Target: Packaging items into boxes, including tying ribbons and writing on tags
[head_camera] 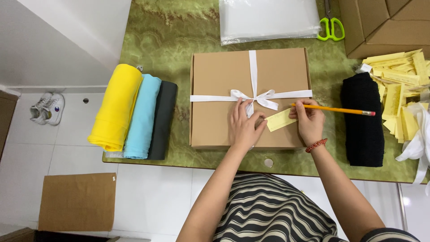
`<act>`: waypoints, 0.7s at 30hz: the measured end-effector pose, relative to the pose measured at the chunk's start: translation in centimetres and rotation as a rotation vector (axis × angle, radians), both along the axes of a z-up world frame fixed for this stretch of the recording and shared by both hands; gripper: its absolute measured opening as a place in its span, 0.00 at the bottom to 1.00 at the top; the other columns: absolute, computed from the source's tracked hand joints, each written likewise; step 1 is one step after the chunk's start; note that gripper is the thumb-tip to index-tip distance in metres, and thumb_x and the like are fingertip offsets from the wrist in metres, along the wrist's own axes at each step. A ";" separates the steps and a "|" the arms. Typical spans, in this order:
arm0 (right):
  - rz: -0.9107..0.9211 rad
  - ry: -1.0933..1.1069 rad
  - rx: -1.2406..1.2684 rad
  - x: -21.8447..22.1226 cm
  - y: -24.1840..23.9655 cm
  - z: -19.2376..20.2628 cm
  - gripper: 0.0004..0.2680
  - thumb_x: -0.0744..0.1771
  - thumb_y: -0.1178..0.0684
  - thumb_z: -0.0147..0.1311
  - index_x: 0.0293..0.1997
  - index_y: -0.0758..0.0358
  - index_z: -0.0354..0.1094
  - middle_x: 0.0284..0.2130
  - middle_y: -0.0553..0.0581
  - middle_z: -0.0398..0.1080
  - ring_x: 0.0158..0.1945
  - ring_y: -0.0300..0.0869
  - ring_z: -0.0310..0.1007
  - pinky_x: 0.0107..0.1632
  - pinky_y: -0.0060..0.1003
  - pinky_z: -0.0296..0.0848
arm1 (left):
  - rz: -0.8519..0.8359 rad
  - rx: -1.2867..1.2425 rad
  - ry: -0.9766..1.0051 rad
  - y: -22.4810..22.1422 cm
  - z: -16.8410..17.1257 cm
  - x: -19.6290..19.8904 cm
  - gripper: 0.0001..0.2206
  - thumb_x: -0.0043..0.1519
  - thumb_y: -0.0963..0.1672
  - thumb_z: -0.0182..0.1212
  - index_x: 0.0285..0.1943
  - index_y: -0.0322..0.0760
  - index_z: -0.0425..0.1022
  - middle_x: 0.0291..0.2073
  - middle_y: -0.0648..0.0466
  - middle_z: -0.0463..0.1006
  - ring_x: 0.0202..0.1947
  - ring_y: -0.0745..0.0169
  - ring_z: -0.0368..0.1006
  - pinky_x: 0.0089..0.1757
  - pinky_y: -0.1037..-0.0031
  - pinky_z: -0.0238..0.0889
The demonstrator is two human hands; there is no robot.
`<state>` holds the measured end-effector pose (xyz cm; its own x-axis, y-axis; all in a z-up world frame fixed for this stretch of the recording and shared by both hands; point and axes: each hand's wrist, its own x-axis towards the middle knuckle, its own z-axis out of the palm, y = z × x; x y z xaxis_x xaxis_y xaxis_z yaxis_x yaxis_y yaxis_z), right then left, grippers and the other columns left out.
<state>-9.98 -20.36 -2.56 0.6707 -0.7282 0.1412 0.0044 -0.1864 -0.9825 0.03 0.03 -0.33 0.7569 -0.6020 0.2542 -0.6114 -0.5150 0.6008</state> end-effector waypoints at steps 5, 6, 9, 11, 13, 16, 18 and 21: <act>-0.022 -0.016 0.012 0.0 0.2 0.4 0.06 0.77 0.59 0.48 0.56 0.73 0.66 0.41 0.66 0.74 0.46 0.45 0.78 0.51 0.40 0.83 | -0.002 -0.005 -0.007 -0.1 -0.3 0.0 0.10 0.60 0.52 0.70 0.45 0.56 0.79 0.69 0.55 0.63 0.81 0.42 0.46 0.72 0.49 0.42; -0.006 0.001 -0.018 0.0 0.3 0.8 0.06 0.77 0.59 0.47 0.57 0.74 0.66 0.43 0.68 0.74 0.49 0.46 0.78 0.53 0.42 0.82 | -0.004 -0.005 -0.012 -0.1 -0.4 0.0 0.10 0.60 0.53 0.70 0.45 0.56 0.78 0.69 0.55 0.63 0.81 0.42 0.46 0.72 0.48 0.42; 0.000 -0.025 -0.018 -0.2 0.0 0.7 0.06 0.77 0.59 0.49 0.58 0.72 0.66 0.43 0.67 0.74 0.47 0.45 0.77 0.53 0.41 0.82 | -0.012 0.024 -0.012 0.0 0.0 0.0 0.11 0.60 0.54 0.69 0.46 0.56 0.78 0.69 0.55 0.62 0.81 0.43 0.45 0.72 0.50 0.42; 0.013 -0.031 -0.003 -0.1 -0.1 0.7 0.05 0.76 0.60 0.51 0.58 0.71 0.66 0.43 0.65 0.74 0.47 0.43 0.77 0.52 0.38 0.82 | -0.016 0.030 -0.018 0.2 0.1 0.0 0.11 0.60 0.54 0.69 0.46 0.56 0.78 0.69 0.55 0.62 0.81 0.43 0.46 0.72 0.49 0.43; 0.026 -0.036 0.012 -0.1 -0.3 0.6 0.05 0.76 0.60 0.53 0.58 0.70 0.66 0.42 0.62 0.74 0.46 0.42 0.77 0.52 0.35 0.82 | -0.021 0.037 -0.025 0.3 0.2 0.0 0.11 0.60 0.54 0.69 0.46 0.56 0.78 0.69 0.55 0.62 0.81 0.43 0.46 0.72 0.49 0.43; 0.044 -0.019 -0.025 -0.5 -0.5 0.3 0.04 0.75 0.62 0.54 0.56 0.70 0.67 0.39 0.62 0.74 0.41 0.41 0.77 0.46 0.34 0.82 | -0.027 0.015 -0.015 0.2 0.0 -0.1 0.11 0.60 0.53 0.69 0.47 0.55 0.78 0.69 0.55 0.62 0.81 0.43 0.46 0.71 0.49 0.44; 0.034 -0.047 0.013 -0.7 -0.5 0.2 0.04 0.76 0.61 0.54 0.55 0.71 0.66 0.37 0.63 0.75 0.39 0.41 0.78 0.44 0.34 0.82 | -0.020 -0.005 -0.024 0.0 -0.4 0.0 0.11 0.60 0.53 0.70 0.47 0.55 0.77 0.69 0.55 0.62 0.81 0.43 0.46 0.72 0.49 0.43; 0.031 -0.079 0.065 -0.7 -0.2 1.2 0.04 0.76 0.60 0.53 0.55 0.70 0.66 0.38 0.64 0.76 0.40 0.41 0.80 0.45 0.34 0.82 | -0.029 -0.006 -0.019 0.0 -0.5 0.1 0.11 0.60 0.53 0.69 0.47 0.55 0.77 0.69 0.55 0.62 0.81 0.42 0.46 0.72 0.48 0.43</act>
<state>-10.66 -20.51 -1.39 0.6816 -0.7167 0.1475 0.0869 -0.1209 -0.9889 0.12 0.01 -0.83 0.7340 -0.6221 0.2725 -0.6377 -0.4930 0.5919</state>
